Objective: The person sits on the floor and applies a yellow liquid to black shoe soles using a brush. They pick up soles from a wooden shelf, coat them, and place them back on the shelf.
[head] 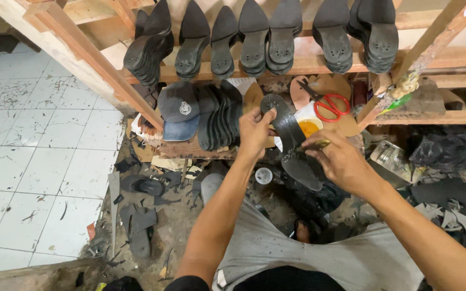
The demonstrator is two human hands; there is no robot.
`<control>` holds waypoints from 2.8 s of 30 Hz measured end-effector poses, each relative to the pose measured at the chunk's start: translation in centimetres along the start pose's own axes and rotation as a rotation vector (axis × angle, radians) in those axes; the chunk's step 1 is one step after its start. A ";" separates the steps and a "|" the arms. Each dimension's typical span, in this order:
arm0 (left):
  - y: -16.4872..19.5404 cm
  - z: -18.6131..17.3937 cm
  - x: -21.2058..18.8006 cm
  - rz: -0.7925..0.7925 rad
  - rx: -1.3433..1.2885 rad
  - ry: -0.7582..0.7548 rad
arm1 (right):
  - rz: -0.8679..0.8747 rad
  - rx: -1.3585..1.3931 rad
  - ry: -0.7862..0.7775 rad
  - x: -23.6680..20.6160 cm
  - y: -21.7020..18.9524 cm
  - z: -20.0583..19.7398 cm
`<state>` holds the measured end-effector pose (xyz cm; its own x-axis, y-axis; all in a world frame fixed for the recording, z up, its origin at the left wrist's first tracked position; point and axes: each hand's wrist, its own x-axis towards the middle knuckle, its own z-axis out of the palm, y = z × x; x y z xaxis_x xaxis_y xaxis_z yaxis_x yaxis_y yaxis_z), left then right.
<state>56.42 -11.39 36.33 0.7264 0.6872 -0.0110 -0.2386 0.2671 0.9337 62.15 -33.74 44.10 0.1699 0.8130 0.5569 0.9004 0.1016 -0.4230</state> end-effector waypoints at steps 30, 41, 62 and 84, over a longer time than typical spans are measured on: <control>-1.2 0.9 -4.2 -0.024 0.067 -0.241 | 0.076 0.004 0.206 4.2 2.0 -0.5; 2.4 0.8 -7.2 0.250 0.376 -0.195 | 0.220 -0.059 0.351 3.6 3.5 -0.4; -3.1 -1.5 -13.0 -0.347 -0.210 -0.093 | 0.868 1.115 0.279 -2.4 4.1 8.1; -1.4 -6.8 -11.8 -0.447 -0.206 -0.055 | 0.482 -0.360 0.003 -1.4 14.2 6.5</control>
<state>43.79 -15.33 32.72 0.8185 0.4397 -0.3697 -0.0145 0.6591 0.7519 72.08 -29.76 32.66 0.5931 0.7177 0.3649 0.8008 -0.4790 -0.3595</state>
